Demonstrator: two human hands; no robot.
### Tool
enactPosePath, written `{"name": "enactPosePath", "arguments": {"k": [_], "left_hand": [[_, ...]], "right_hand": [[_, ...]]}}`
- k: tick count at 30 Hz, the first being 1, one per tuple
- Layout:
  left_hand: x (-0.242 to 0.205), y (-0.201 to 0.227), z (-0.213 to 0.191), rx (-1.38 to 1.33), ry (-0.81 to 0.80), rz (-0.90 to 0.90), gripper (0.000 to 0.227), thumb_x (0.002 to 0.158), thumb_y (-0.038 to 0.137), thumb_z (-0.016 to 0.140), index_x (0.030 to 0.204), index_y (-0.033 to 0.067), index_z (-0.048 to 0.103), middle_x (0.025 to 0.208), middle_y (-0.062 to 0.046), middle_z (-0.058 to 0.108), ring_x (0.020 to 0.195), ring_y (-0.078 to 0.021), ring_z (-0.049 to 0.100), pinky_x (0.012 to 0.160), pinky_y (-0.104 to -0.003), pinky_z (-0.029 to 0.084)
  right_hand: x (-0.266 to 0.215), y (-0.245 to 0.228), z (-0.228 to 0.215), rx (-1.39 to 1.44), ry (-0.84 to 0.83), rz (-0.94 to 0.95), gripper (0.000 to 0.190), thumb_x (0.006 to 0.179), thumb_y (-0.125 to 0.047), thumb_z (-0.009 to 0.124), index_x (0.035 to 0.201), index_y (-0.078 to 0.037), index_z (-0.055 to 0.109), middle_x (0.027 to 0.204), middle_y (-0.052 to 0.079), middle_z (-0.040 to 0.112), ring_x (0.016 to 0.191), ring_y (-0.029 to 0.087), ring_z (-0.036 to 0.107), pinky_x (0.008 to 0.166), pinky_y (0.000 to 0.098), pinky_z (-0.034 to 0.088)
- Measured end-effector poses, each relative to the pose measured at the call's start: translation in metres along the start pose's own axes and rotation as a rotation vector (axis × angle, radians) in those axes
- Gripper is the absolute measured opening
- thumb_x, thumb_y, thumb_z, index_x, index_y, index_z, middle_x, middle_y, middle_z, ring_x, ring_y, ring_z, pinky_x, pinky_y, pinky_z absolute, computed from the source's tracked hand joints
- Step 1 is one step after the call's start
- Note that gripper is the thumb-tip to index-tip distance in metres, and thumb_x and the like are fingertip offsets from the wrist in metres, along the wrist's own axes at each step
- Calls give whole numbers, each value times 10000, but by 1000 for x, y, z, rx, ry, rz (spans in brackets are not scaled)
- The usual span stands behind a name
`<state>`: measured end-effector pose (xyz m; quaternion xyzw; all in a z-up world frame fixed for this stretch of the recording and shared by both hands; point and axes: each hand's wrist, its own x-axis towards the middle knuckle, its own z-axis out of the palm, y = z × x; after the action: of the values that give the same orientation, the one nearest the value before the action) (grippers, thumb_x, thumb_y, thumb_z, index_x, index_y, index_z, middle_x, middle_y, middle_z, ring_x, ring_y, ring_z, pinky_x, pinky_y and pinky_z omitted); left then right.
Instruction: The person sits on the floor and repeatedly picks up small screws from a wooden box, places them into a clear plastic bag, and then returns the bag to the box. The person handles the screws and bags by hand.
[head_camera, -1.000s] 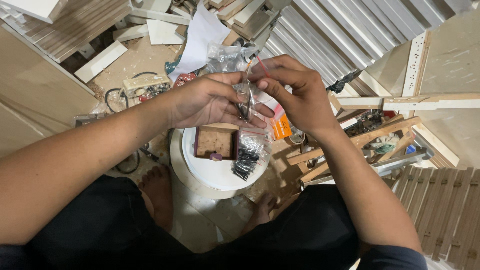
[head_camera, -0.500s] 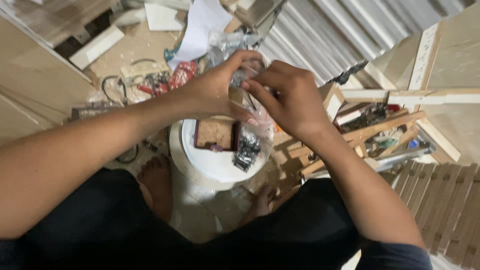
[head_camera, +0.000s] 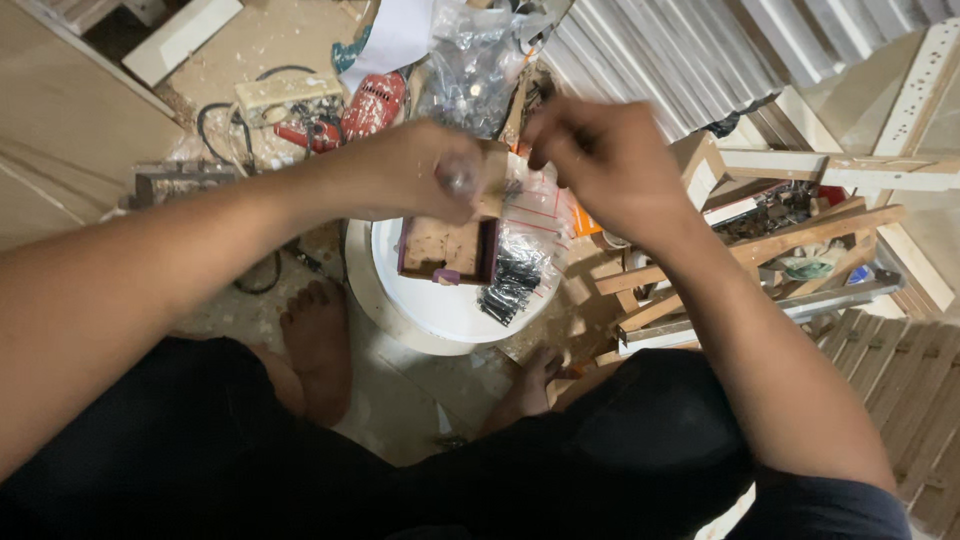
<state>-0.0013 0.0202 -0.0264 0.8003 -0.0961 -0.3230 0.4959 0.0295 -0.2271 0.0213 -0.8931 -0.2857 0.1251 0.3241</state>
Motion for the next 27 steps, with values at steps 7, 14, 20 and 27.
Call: {"name": "enactPosePath", "arguments": {"k": [7,14,20,27], "left_hand": [[44,-78,32,-19,-341,42,232,773,164,837,967,44,798,805,-122,830,657,-199,807,610,-324,638],[58,-109,49,49,-333,-124,124,804,157,839,899,93,794,748,-70,827,657,-188,820,623,-277,635],[59,-123,56,115,-367,-154,104,777,157,823,846,87,791,752,-71,827,676,-182,823,585,-274,619],[70,-136,47,36,-370,-124,209,793,198,821,949,66,776,861,-125,849,779,-228,837,616,-325,616]], "right_hand": [[-13,82,163,-661,-598,-158,159,891,-47,720,842,-124,850,773,155,785,743,369,804,638,558,640],[-24,91,213,-1088,-538,-339,153,904,-111,687,926,-110,839,944,132,765,684,262,744,518,379,500],[-11,104,214,-981,-446,-496,163,875,-112,691,818,-157,838,787,72,780,724,295,767,550,400,524],[0,119,198,-750,-490,-633,214,897,-133,687,749,-147,841,737,106,799,759,330,779,637,429,598]]}}
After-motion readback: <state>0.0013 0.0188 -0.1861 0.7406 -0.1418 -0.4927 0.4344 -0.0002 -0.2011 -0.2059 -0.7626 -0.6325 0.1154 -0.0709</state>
